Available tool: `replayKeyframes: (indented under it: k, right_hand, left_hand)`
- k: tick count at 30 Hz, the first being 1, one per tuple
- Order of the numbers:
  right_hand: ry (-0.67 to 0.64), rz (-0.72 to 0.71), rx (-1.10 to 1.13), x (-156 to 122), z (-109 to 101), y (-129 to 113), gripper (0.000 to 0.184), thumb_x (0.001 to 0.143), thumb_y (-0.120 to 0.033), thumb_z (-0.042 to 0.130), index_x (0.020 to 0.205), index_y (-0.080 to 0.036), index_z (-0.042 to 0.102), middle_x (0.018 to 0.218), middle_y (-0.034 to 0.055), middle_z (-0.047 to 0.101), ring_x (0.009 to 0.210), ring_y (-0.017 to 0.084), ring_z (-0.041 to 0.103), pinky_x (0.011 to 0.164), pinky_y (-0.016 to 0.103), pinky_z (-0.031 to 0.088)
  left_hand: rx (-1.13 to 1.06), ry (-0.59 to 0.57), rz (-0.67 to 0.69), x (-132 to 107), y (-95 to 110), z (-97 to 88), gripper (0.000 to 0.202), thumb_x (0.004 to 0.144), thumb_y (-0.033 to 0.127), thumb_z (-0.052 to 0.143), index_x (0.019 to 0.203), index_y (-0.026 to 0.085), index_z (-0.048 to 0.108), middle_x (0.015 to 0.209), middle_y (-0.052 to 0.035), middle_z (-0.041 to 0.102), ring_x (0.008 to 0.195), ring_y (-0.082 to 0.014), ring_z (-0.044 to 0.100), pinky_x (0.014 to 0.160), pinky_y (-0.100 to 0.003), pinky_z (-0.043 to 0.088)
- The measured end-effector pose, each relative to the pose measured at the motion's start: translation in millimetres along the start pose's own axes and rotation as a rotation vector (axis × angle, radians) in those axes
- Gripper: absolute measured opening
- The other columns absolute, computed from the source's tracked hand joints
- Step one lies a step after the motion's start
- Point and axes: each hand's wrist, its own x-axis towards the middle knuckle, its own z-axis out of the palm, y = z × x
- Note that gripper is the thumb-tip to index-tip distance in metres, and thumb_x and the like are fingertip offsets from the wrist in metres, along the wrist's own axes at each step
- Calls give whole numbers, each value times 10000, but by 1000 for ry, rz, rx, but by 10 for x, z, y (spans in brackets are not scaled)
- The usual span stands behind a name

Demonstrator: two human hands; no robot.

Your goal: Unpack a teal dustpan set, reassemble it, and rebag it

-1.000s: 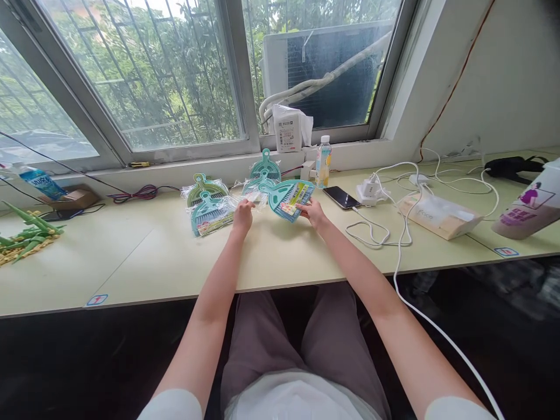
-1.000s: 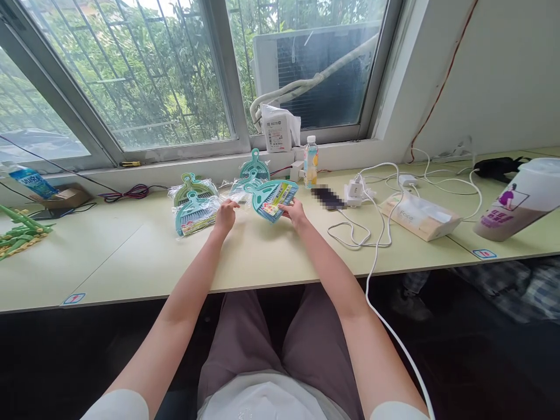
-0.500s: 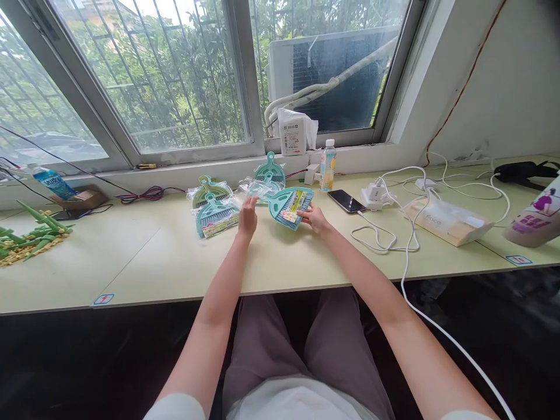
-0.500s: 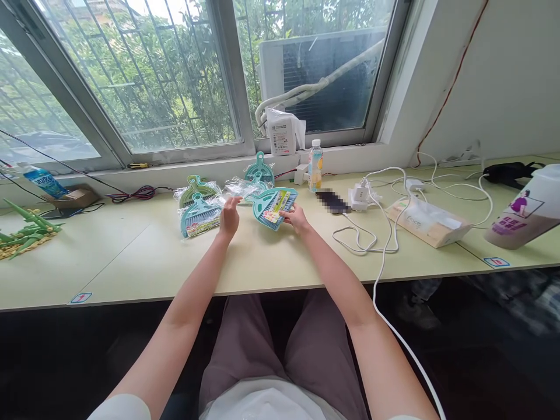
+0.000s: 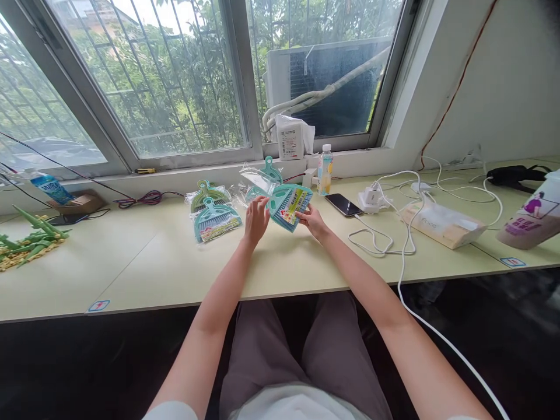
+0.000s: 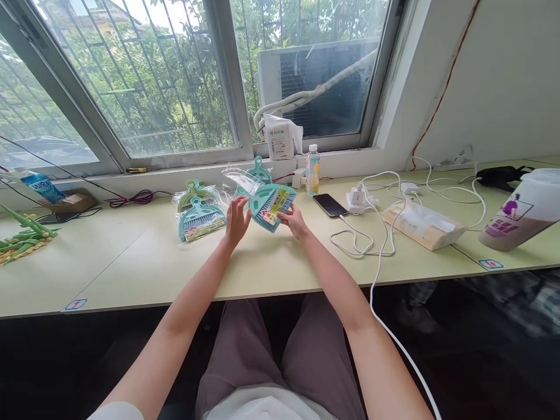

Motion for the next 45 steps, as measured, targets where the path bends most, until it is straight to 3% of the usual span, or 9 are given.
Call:
replayKeyframes:
  k: [8,12,19,27,35,38,40,43,45]
  right_hand:
    - [101,-51,11,82,-90,29,448,664,-178,789,1033,-246,545,975,17,733,937,205,707,877,410,600]
    - [30,-36,-35,72,-87,23,488,643,-172,802,1061,-232,557,949,30,739,887,212,713,842,428,610]
    - [-134,27,-262,21,17,70,550,588,-170,840,1070,-218,580,896,40,738,829,224,707,704,420,634]
    - [-148,-2,-243,37,8,69,549,555,-272,875,1042,-203,631,974,64,733,868,224,698,741,401,616]
    - [-150,-23,-125,19,84,107,513,514,-363,898,951,-197,686,986,61,740,907,246,693,812,435,595]
    - [-82,-48,-65,16,105,116,490,529,-357,898,940,-198,685,1028,66,736,944,252,689,846,441,590]
    - [-30,-60,-15,23,98,98,465,538,-338,898,922,-196,677,1049,69,734,968,257,688,870,445,587]
    - [-5,-74,56,33,67,46,440,553,-312,894,914,-199,669,1052,68,736,1006,269,685,899,453,582]
    - [-21,-86,93,31,51,14,438,560,-304,891,923,-198,670,1051,66,737,1026,272,682,914,455,577]
  left_hand:
    - [47,430,-523,46,151,-51,525,927,283,405,1436,189,321,1586,-145,188,1495,-286,84,1181,-553,103]
    - [-18,331,-644,110,-121,5,506,940,314,377,1435,211,356,1533,-132,350,1477,-274,187,1169,-597,85]
    - [-115,-29,-412,37,-291,257,445,939,319,410,1364,229,507,1561,-86,337,1495,-249,147,1188,-551,-35]
    - [-315,11,-101,96,-78,248,462,928,248,396,1363,201,542,1529,-67,398,1474,-231,228,1203,-442,208]
    - [-285,-43,46,108,208,197,481,973,309,348,1422,184,466,1553,-87,353,1485,-243,189,1209,-446,196]
    - [-207,135,-1,61,316,159,490,987,323,346,1456,190,391,1586,-97,276,1506,-237,73,1217,-491,26]
    - [-179,341,-187,58,320,109,494,987,335,361,1463,203,345,1612,-107,187,1509,-239,3,1199,-524,-36]
    - [-310,632,-556,118,209,32,666,929,386,522,1495,231,207,1626,-136,42,1508,-248,-38,1206,-510,38]
    - [-597,644,-700,180,102,-2,826,869,410,627,1507,257,125,1616,-155,78,1504,-256,88,1197,-469,176]
